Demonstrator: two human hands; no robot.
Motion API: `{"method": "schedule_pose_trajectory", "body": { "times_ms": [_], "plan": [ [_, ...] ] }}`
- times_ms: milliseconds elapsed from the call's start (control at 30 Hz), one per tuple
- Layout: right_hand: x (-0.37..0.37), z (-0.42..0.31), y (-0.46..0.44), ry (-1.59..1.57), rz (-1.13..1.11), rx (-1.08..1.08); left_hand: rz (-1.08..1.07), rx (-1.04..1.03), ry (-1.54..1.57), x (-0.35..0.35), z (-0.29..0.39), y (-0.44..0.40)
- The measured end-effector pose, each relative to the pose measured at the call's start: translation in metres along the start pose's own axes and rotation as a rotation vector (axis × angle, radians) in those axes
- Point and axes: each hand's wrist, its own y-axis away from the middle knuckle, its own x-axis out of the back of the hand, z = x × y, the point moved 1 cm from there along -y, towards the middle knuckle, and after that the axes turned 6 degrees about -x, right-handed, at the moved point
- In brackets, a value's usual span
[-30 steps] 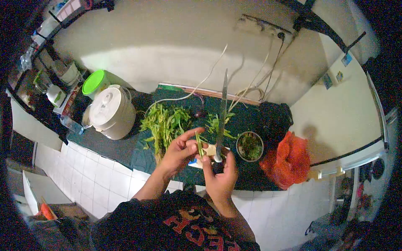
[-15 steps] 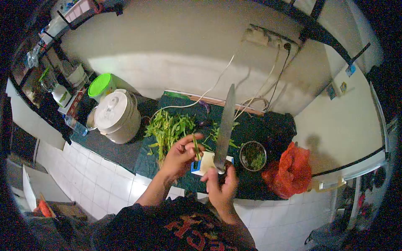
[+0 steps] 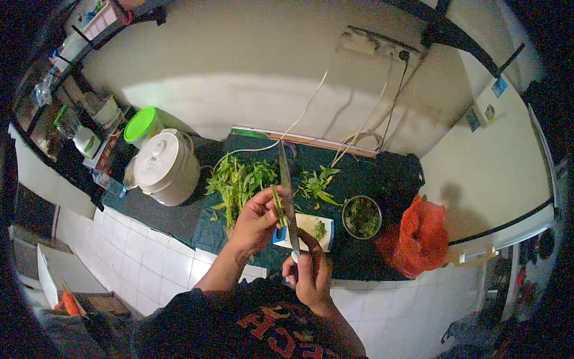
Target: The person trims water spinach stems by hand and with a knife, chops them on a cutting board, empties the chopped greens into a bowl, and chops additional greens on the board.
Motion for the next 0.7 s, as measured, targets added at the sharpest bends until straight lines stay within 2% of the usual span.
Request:
{"method": "schedule_pose_trajectory", "body": {
  "times_ms": [700],
  "plan": [
    [0.0013,-0.0053,-0.0063,0.004,0.012,0.021,-0.058,0.044,0.107,0.0009,-0.0097,-0.0048]
  ]
}}
